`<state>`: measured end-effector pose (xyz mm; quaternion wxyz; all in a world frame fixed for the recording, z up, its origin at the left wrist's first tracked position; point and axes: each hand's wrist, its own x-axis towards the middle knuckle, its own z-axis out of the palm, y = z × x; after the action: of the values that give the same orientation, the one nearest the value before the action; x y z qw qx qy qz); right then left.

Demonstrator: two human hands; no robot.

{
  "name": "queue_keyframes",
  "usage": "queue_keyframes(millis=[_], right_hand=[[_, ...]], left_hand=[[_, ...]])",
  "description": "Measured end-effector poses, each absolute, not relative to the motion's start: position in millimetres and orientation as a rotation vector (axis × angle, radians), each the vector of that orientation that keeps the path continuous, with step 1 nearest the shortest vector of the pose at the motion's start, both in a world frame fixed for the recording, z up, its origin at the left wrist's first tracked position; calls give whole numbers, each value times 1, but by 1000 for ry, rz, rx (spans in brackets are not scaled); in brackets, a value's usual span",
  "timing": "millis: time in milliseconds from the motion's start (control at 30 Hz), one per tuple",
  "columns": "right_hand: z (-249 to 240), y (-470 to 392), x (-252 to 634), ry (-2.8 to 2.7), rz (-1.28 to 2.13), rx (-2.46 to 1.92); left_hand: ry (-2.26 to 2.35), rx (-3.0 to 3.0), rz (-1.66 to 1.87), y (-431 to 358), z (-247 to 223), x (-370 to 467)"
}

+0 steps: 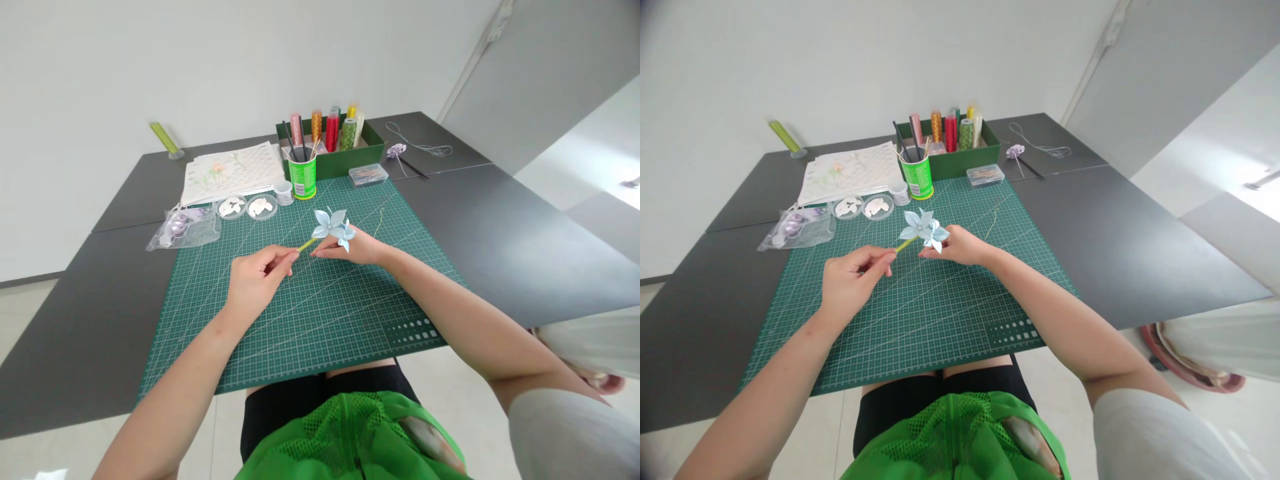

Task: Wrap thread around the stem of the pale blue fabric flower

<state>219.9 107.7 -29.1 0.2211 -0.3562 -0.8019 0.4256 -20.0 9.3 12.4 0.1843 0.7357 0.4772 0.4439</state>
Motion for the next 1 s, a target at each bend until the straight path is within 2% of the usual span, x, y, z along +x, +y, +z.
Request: queue_keyframes(millis=[633, 1000], right_hand=[[-5, 91, 219, -2437, 1585, -652], [17, 77, 219, -2281, 1751, -385]], left_hand=[[1533, 1816, 1207, 25, 9, -26], [1541, 1926, 1061, 27, 2, -28]])
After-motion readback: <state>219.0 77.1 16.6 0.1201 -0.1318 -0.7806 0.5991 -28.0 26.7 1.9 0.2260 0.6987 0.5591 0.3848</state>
